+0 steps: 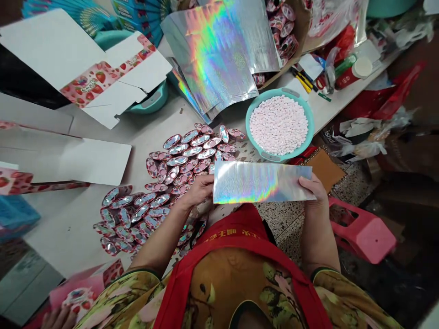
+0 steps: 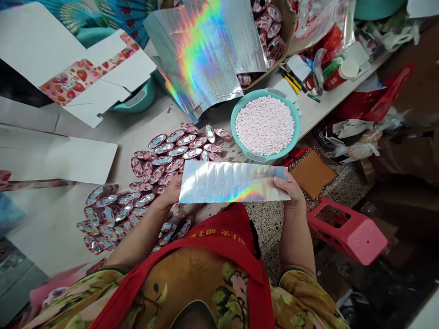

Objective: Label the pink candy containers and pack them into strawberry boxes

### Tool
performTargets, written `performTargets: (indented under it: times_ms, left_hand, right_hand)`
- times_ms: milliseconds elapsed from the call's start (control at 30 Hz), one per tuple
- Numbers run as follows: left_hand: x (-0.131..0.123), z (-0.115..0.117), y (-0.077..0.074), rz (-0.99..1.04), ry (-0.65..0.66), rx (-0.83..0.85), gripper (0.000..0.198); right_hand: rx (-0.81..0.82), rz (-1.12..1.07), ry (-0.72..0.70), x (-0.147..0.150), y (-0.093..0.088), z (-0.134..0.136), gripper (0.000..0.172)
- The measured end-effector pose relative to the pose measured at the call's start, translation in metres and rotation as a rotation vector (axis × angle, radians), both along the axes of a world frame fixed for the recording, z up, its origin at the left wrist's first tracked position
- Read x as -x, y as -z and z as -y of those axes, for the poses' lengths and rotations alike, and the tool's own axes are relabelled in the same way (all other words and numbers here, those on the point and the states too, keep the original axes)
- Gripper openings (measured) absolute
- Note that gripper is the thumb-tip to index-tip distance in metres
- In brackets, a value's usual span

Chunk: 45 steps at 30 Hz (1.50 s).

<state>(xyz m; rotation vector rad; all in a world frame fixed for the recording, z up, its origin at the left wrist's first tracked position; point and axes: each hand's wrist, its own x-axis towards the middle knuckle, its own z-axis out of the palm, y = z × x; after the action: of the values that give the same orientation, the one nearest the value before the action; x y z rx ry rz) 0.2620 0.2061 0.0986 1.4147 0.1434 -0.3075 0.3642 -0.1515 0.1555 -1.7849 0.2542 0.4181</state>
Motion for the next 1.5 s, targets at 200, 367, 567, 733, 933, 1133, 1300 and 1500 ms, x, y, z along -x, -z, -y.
performTargets:
  times_ms: [200, 367, 567, 733, 933, 1133, 1300, 1500]
  left_hand:
    - [0.015, 0.013, -0.011, -0.055, 0.062, 0.333, 0.071]
    - [0.005, 0.064, -0.023, -0.118, 0.063, 0.400, 0.066]
    - [0.014, 0.126, 0.003, -0.163, -0.032, 0.332, 0.037]
    - [0.043, 0.143, 0.038, -0.246, -0.171, 0.340, 0.030]
    - [0.077, 0.150, 0.068, -0.411, -0.288, 0.303, 0.029]
    - [0.093, 0.125, 0.080, -0.372, -0.526, 0.171, 0.020]
    - [0.121, 0.115, 0.084, -0.442, -0.744, -0.035, 0.014]
    - [0.151, 0.117, 0.071, -0.405, -0.917, -0.149, 0.022]
  right_hand:
    - [-0.047, -0.043, 0.082, 0.044, -0.033, 0.030, 0.047]
    - [0.028, -0.038, 0.053, 0.071, -0.053, 0.058, 0.044]
    - [0.105, -0.095, 0.040, 0.085, -0.042, 0.085, 0.038]
    - [0.233, -0.006, -0.116, 0.089, -0.002, 0.099, 0.039]
    - [0.292, -0.054, -0.160, 0.080, 0.043, 0.085, 0.045]
    - [0.219, -0.050, -0.253, 0.057, 0.080, 0.035, 0.043]
    - [0.058, -0.041, -0.334, 0.047, 0.114, -0.005, 0.044]
    - [-0.006, -0.093, -0.421, 0.047, 0.132, -0.028, 0.048]
